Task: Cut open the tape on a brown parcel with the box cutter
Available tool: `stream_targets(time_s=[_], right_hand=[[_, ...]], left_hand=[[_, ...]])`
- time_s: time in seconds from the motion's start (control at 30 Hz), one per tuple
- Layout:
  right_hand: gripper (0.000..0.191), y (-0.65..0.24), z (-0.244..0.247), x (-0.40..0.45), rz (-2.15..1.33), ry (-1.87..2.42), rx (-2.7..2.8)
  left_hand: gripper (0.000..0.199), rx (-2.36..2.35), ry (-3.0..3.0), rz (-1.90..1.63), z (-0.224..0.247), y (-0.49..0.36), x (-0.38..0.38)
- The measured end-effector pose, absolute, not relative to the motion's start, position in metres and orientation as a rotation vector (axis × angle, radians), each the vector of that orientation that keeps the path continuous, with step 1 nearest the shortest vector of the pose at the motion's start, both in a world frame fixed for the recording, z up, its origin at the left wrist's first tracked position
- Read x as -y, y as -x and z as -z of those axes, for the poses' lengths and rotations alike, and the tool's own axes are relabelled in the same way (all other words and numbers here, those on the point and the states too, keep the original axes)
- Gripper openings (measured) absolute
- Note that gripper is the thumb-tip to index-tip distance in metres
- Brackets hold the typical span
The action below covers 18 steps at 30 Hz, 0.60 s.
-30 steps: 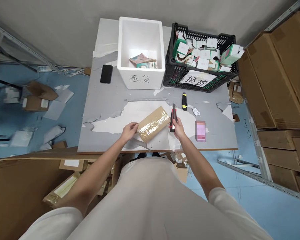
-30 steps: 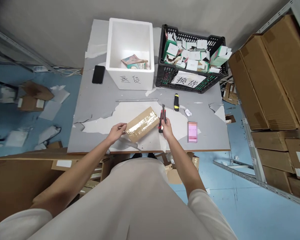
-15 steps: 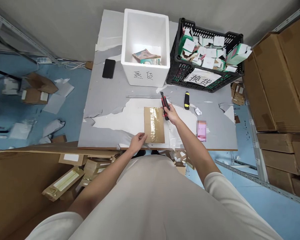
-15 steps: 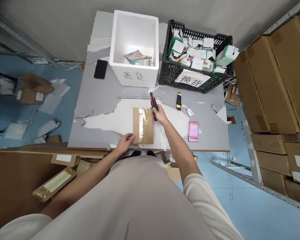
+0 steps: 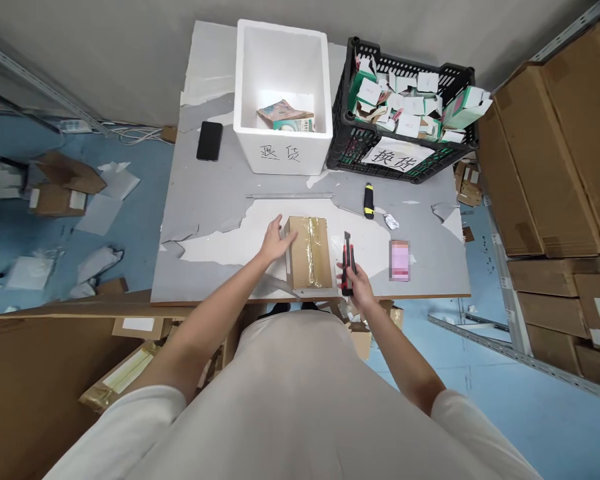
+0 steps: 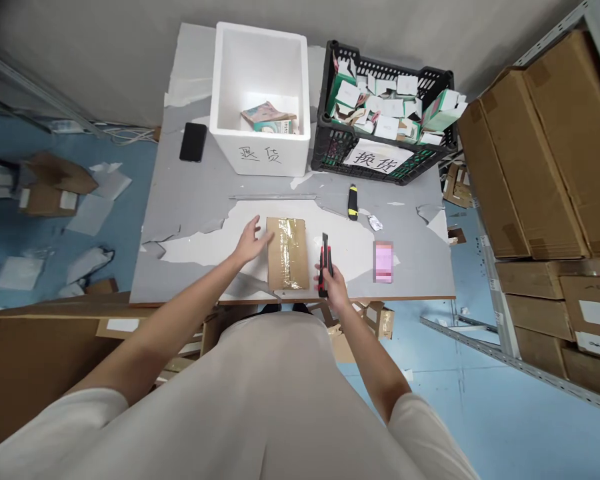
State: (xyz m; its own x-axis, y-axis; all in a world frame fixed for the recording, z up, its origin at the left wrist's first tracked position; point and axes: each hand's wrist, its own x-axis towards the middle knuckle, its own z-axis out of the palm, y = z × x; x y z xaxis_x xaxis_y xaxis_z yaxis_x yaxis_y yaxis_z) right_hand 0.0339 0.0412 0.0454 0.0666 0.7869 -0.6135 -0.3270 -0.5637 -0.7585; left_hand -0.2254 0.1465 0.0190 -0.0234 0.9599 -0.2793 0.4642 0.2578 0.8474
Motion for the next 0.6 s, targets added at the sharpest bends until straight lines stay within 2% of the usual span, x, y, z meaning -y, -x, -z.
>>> stream_targets(time_s=[0.17,0.23,0.4,0.6], right_hand=[[0.042,-0.016,-0.039,0.016,-1.758,1.428,0.144],[0.044,-0.009,-0.035,0.019,-1.736,1.383,0.084],[0.04,-0.017,-0.029,-0.009,-1.585,1.33,0.121],[0.036,-0.035,-0.027,-0.096,-1.51,1.285,0.385]], left_hand=[[0.045,-1.531,-1.452,-0.662,-0.012,0.222,-0.192],[0.038,-1.534,-1.434,-0.673,-0.011,0.224,-0.191],[0.035,-1.627,-1.328,-0.792,-0.015,0.24,-0.166],[0.045,-1.744,-1.107,-0.9,-0.006,0.259,-0.094]])
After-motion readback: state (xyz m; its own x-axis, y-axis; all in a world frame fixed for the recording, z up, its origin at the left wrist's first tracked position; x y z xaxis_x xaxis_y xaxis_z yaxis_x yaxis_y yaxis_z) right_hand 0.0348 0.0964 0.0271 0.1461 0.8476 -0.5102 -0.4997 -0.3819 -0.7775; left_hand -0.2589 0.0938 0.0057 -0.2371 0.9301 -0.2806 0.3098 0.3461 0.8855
